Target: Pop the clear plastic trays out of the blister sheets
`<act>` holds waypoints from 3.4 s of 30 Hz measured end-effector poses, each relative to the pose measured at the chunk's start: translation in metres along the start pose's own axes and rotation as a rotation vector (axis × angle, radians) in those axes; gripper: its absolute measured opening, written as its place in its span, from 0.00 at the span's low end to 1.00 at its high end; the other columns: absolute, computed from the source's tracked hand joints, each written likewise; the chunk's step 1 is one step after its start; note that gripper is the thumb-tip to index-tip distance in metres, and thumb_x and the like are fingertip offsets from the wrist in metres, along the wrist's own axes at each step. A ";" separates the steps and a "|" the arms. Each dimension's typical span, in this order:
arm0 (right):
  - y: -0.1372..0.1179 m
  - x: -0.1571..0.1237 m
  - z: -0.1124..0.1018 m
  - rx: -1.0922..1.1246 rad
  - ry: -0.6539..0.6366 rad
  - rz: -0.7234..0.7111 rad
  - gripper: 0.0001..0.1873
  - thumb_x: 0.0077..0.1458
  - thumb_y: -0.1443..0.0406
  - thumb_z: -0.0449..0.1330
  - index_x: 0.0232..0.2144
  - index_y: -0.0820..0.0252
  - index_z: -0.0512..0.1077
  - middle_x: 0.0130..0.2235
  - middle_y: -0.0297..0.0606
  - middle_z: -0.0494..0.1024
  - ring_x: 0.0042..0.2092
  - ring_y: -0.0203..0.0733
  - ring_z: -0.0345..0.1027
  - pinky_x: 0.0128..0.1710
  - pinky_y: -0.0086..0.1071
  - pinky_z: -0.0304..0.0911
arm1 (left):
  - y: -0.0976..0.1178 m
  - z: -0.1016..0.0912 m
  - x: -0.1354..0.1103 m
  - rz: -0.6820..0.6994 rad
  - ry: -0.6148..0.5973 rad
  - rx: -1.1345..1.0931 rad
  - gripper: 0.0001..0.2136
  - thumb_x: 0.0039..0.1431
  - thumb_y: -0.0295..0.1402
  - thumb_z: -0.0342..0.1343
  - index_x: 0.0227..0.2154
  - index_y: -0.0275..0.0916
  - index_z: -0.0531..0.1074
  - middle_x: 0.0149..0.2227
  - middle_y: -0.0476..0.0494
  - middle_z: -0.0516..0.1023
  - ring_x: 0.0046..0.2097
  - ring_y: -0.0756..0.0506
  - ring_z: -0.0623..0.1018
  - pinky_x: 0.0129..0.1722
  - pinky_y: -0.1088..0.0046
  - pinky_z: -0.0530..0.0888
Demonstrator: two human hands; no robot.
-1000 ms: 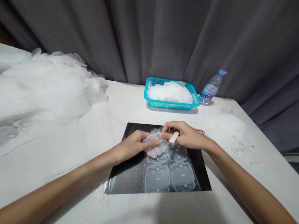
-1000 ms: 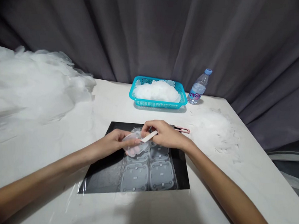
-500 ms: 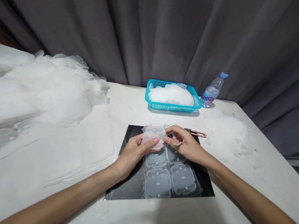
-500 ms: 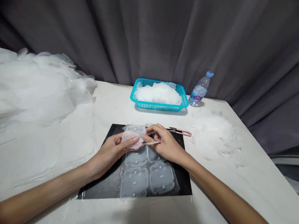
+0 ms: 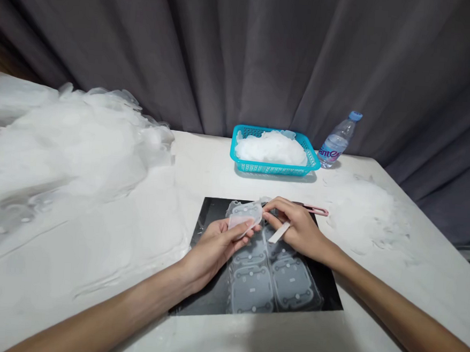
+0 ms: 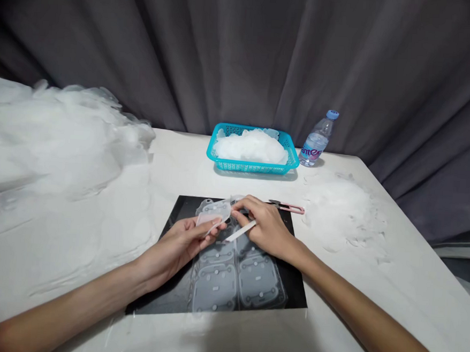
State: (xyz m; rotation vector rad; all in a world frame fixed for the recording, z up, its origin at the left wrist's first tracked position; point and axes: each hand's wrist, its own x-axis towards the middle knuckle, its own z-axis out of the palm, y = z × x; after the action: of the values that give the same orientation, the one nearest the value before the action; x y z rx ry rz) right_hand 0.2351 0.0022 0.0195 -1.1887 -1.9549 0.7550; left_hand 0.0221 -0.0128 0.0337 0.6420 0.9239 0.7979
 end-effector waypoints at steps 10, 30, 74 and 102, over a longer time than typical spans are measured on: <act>0.008 0.012 -0.021 -0.164 -0.171 0.116 0.04 0.60 0.67 0.60 0.37 0.57 0.77 0.37 0.36 0.82 0.36 0.41 0.72 0.39 0.33 0.60 | 0.003 0.002 -0.002 -0.077 -0.056 0.236 0.14 0.53 0.40 0.75 0.34 0.33 0.84 0.36 0.41 0.84 0.34 0.52 0.75 0.36 0.80 0.71; -0.020 0.041 -0.011 0.175 -0.503 0.109 0.08 0.61 0.67 0.61 0.36 0.63 0.81 0.34 0.36 0.81 0.33 0.35 0.69 0.34 0.28 0.60 | 0.040 -0.033 0.001 0.217 -0.281 1.137 0.18 0.66 0.51 0.59 0.37 0.38 0.76 0.23 0.52 0.69 0.25 0.48 0.68 0.25 0.74 0.62; -0.019 0.022 -0.036 0.265 -0.372 0.169 0.14 0.64 0.55 0.64 0.35 0.60 0.78 0.34 0.35 0.79 0.35 0.38 0.71 0.36 0.31 0.62 | 0.034 -0.053 0.002 0.877 -0.143 1.333 0.08 0.69 0.32 0.56 0.46 0.41 0.78 0.36 0.43 0.85 0.27 0.48 0.80 0.31 0.73 0.73; -0.017 0.018 -0.020 0.446 -0.308 0.105 0.08 0.59 0.62 0.69 0.36 0.62 0.81 0.36 0.37 0.79 0.37 0.38 0.69 0.38 0.31 0.61 | 0.029 -0.035 -0.007 0.981 -0.202 1.322 0.08 0.67 0.31 0.61 0.48 0.39 0.73 0.35 0.50 0.83 0.26 0.53 0.77 0.25 0.79 0.72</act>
State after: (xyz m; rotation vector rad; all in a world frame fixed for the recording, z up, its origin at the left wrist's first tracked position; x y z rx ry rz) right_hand 0.2369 0.0144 0.0487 -0.9459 -1.8312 1.4140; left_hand -0.0204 0.0030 0.0432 2.4071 0.8431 0.8494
